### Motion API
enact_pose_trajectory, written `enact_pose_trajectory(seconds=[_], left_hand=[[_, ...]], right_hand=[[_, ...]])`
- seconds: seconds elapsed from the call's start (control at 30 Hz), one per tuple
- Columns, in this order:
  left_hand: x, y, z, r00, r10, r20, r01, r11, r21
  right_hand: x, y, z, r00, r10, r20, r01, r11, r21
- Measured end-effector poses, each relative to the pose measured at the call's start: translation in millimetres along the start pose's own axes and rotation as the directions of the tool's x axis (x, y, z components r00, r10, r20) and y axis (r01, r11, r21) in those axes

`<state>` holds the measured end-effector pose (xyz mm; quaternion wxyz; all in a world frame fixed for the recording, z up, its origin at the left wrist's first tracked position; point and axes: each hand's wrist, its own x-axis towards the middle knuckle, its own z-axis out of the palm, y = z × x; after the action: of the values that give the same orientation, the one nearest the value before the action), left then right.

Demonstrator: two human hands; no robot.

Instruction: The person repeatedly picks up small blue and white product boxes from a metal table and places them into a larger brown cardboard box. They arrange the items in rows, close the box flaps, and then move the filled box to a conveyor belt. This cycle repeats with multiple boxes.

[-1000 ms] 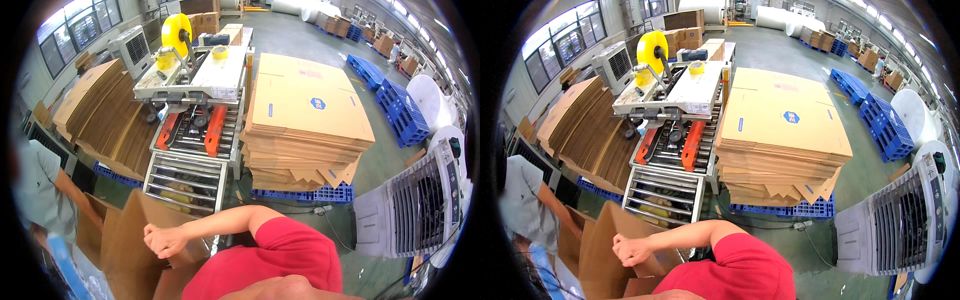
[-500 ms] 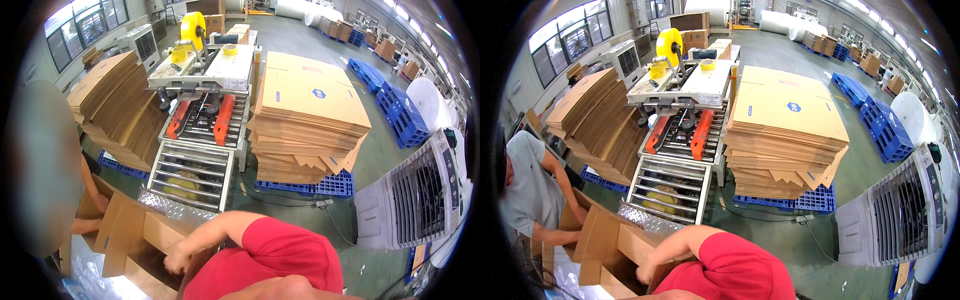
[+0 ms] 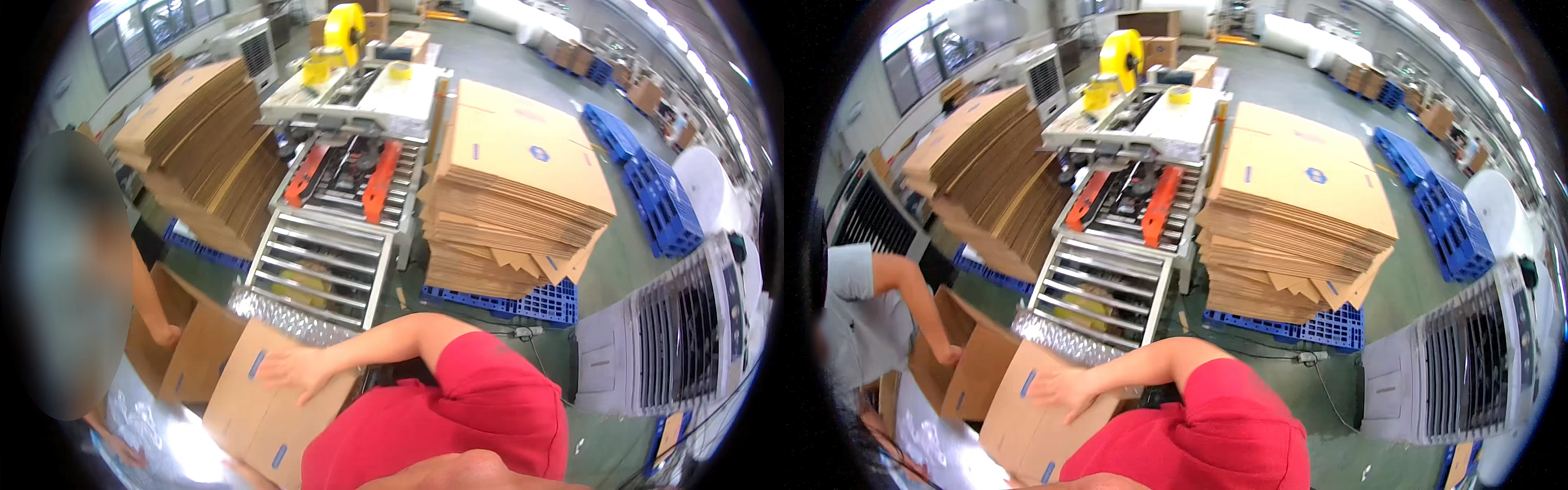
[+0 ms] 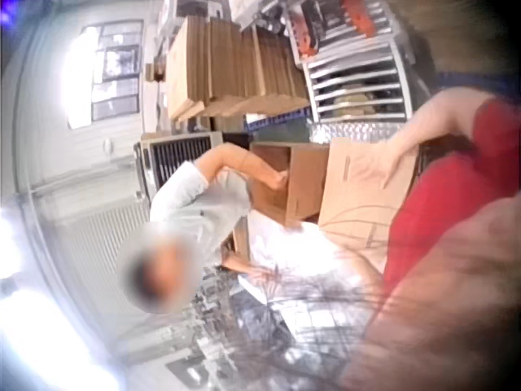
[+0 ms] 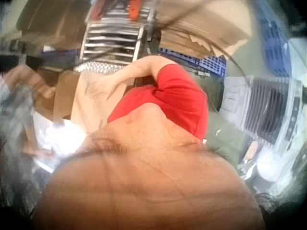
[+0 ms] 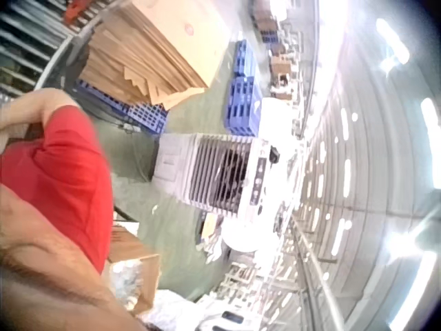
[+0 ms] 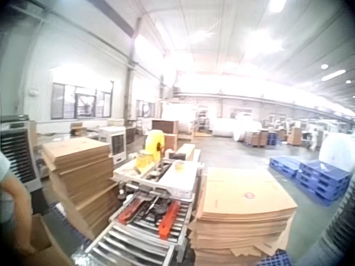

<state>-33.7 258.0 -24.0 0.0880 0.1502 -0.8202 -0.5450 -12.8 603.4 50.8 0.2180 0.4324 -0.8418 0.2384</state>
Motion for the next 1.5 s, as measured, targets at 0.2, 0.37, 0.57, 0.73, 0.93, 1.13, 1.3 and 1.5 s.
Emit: enact_pose_trajectory(seconds=[0.2,0.37,0.57,0.73,0.93,1.13,1.3,1.5], left_hand=[[-58.1,-83.8,86.8,0.884,-0.425,0.192,0.465,0.767,-0.442],[-71.5,0.1,93.4,0.774,-0.187,0.605,0.453,0.830,-0.324],[-121.9,287.6,75.3,0.756,0.109,0.646,0.266,0.850,-0.454],[-154.3,268.7,202.7,0.674,-0.034,0.738,-0.089,0.988,0.126],[-93.8,236.7,138.0,0.642,0.308,0.702,-0.766,0.296,0.571],[-62.5,45.5,43.9,0.889,-0.304,0.342,-0.215,0.381,0.899],[-67.3,-28.2,123.8,0.823,-0.364,0.436,0.253,0.922,0.292],[-56.6,-23.0,39.6,0.875,-0.245,0.417,0.005,0.867,0.498]], right_hand=[[-122.1,133.5,-78.5,0.630,0.762,0.151,-0.736,0.523,0.430],[-223.5,177.0,-118.4,0.100,0.848,0.520,-0.464,-0.422,0.779],[-219.6,183.4,-92.7,0.445,0.612,0.653,-0.574,-0.364,0.733],[-89.5,112.6,-114.3,0.686,0.554,0.471,-0.556,-0.018,0.831],[-90.1,135.5,-113.6,0.729,0.604,0.321,-0.682,0.606,0.408],[-69.6,116.9,-107.9,0.620,0.657,0.430,-0.785,0.518,0.339],[-94.7,154.0,-90.2,0.599,0.657,0.458,-0.800,0.483,0.355],[-41.7,125.1,-40.4,0.363,0.655,0.663,-0.911,0.100,0.400]])
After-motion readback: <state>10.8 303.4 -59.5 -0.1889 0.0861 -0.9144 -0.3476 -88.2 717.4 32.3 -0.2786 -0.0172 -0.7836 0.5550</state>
